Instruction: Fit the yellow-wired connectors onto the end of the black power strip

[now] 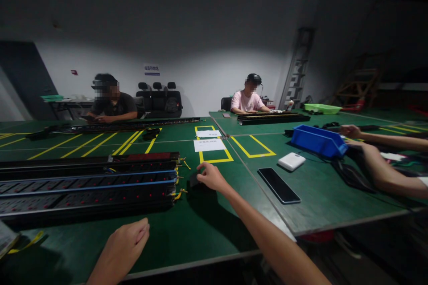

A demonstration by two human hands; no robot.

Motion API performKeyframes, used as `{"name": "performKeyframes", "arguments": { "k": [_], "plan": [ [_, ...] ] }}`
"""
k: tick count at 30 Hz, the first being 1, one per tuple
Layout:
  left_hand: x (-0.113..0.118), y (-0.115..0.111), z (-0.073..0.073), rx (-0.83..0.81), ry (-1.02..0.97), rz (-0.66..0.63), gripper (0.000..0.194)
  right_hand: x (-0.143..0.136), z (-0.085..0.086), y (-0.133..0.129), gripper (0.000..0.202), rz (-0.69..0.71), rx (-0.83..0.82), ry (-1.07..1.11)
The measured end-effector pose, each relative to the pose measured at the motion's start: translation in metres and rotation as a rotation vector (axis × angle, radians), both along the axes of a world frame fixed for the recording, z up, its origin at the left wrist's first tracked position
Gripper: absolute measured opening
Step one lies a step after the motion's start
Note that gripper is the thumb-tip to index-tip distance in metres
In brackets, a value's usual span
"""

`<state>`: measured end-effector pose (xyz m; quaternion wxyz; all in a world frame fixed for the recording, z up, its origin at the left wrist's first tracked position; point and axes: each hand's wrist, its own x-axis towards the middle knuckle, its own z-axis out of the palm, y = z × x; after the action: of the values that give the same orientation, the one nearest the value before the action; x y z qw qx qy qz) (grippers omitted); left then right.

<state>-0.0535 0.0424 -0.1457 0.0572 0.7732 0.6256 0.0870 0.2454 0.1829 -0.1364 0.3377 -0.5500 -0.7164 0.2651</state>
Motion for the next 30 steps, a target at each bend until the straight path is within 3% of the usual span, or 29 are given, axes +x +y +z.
{"name": "performKeyframes", "arguments": {
  "k": [2,5,10,14,17,23,30],
  "plan": [
    [0.000,0.001,0.000,0.000,0.013,0.001,0.028,0.010,-0.002,-0.007,0.041,0.060,-0.120,-0.008],
    [-0.001,0.001,0.000,-0.009,0.033,0.000,0.028,0.023,0.001,-0.012,0.037,0.130,-0.208,-0.096],
    [-0.002,0.002,-0.001,0.003,0.043,0.009,0.028,0.031,0.010,-0.014,0.037,0.123,0.024,-0.166],
    [-0.002,0.003,-0.002,0.020,0.033,0.008,0.028,0.025,0.009,-0.020,0.072,0.321,0.156,-0.179],
    [-0.001,0.002,0.001,0.011,0.043,0.013,0.028,0.020,0.006,-0.024,0.088,0.329,0.117,-0.280],
    [0.000,0.001,0.004,-0.002,0.050,0.019,0.027,0.018,0.005,-0.022,0.071,0.258,0.107,-0.312],
    [0.000,0.001,0.004,-0.020,0.054,0.011,0.028,0.019,0.005,-0.022,0.074,0.291,0.121,-0.300]
  ]
}}
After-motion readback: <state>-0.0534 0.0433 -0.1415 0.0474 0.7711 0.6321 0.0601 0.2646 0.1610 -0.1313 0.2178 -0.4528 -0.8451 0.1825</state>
